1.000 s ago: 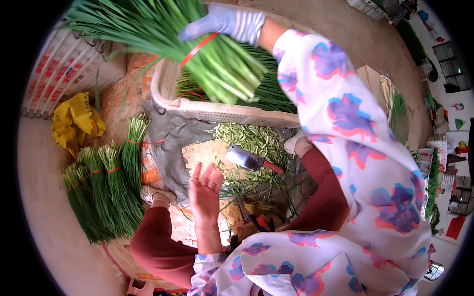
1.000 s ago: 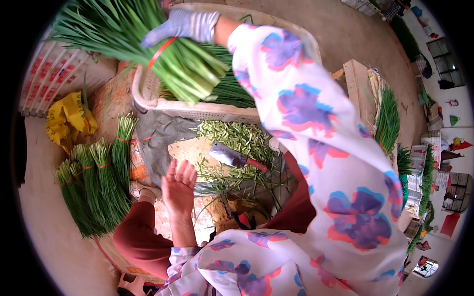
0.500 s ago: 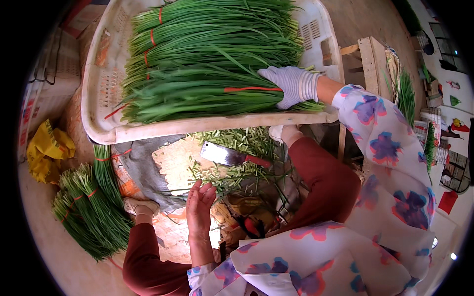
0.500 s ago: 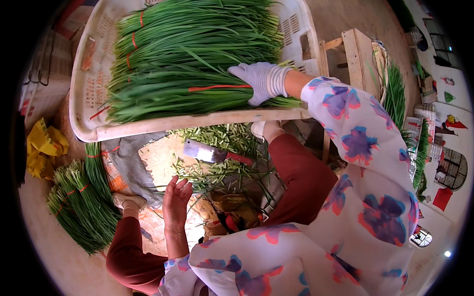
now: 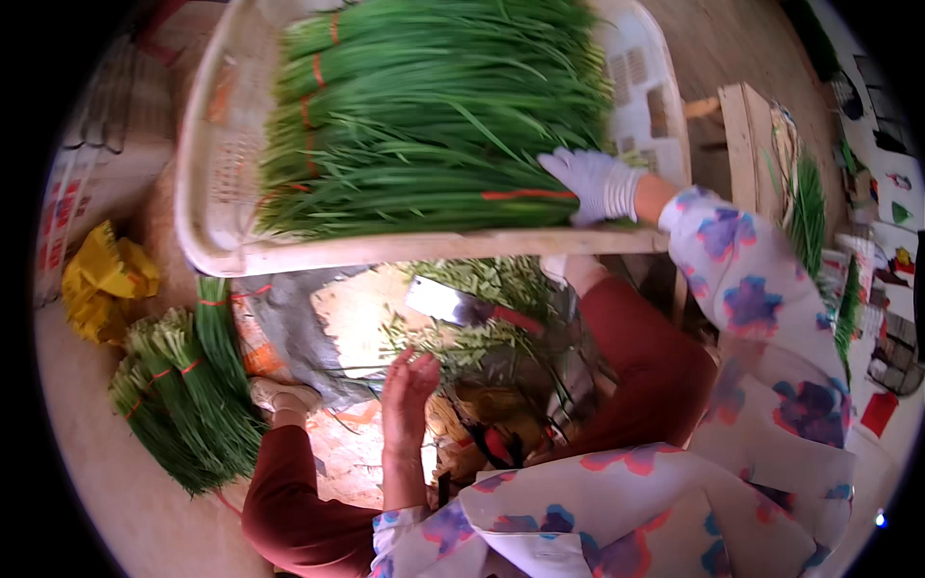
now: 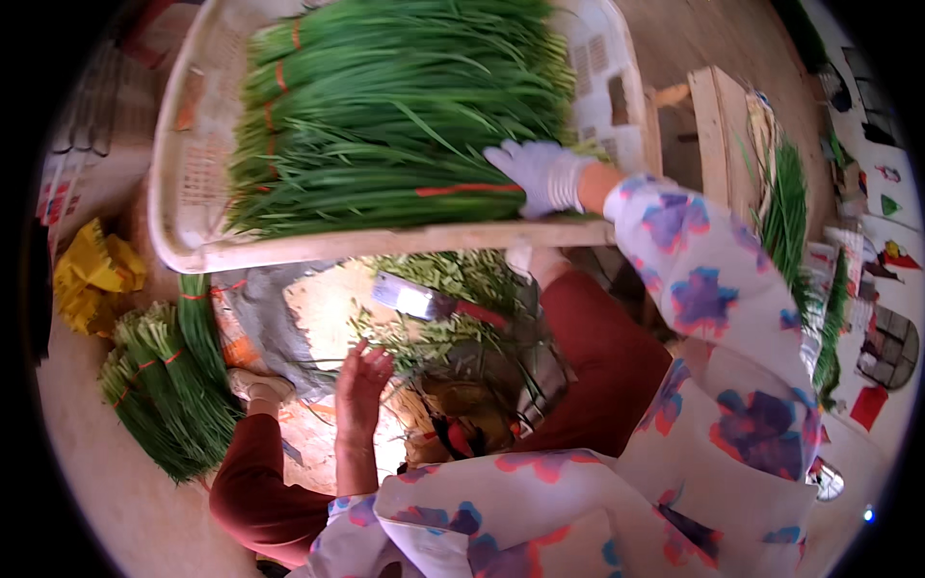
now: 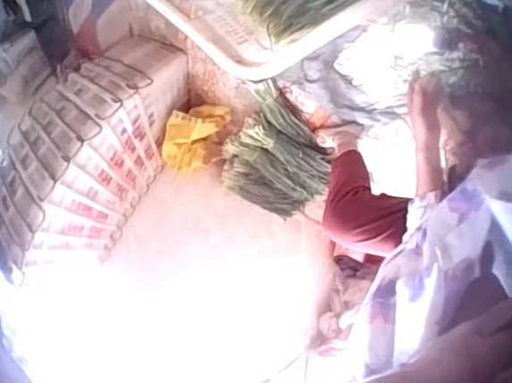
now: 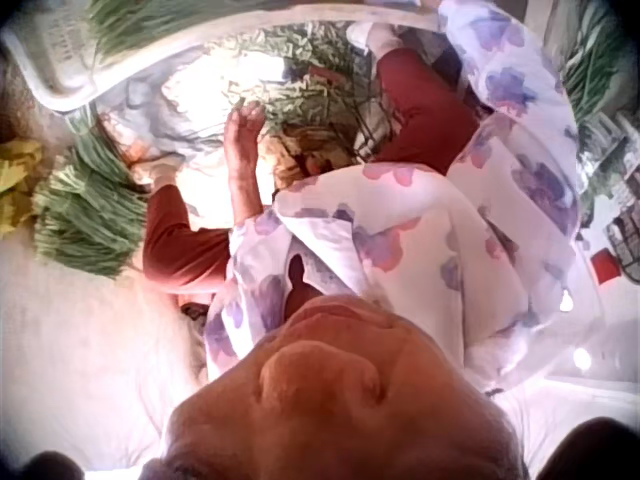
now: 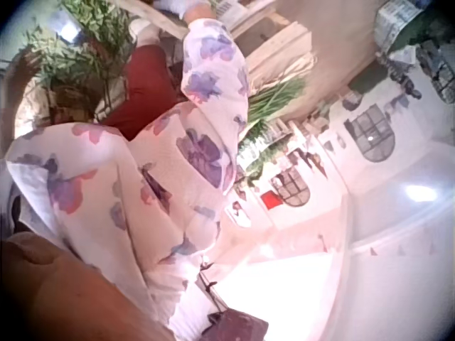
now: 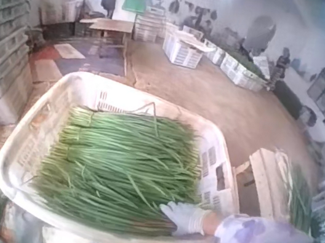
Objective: The person bundles long green stalks with red ties and uses a cleaver to trim the ends on a wooden board before placing the finished bundles into a plastic crate.
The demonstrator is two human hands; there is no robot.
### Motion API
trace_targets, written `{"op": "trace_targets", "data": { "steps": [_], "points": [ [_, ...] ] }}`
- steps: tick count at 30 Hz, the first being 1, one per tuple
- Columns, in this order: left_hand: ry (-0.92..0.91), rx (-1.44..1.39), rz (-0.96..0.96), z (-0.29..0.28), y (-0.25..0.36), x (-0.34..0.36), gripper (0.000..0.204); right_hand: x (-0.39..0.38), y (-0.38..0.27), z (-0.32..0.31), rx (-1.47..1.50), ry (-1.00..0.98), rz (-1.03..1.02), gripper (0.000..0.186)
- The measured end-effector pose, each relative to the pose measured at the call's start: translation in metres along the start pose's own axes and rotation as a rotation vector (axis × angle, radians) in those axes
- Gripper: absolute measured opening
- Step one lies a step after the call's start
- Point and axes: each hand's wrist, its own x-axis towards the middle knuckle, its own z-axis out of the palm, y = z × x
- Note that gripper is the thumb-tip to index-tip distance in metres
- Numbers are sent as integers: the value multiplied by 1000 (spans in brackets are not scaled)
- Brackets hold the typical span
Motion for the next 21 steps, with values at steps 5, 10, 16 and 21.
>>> {"op": "trace_targets", "data": {
  "steps": [5, 10, 16, 21],
  "points": [
    [38, -12, -26, -15, -20, -2, 52, 17, 0, 5, 96, -46, -25, 100],
    [-1, 36, -13, -18, -17, 1, 53, 17, 3, 15, 200, -28, -9, 103],
    [35, 73, -48, -15, -15, -11, 55, 8, -14, -52, -96, -234, 38, 104],
    [-5, 38, -22, -13, -14, -11, 57, 22, -11, -135, 435, 69, -274, 71]
  ]
}}
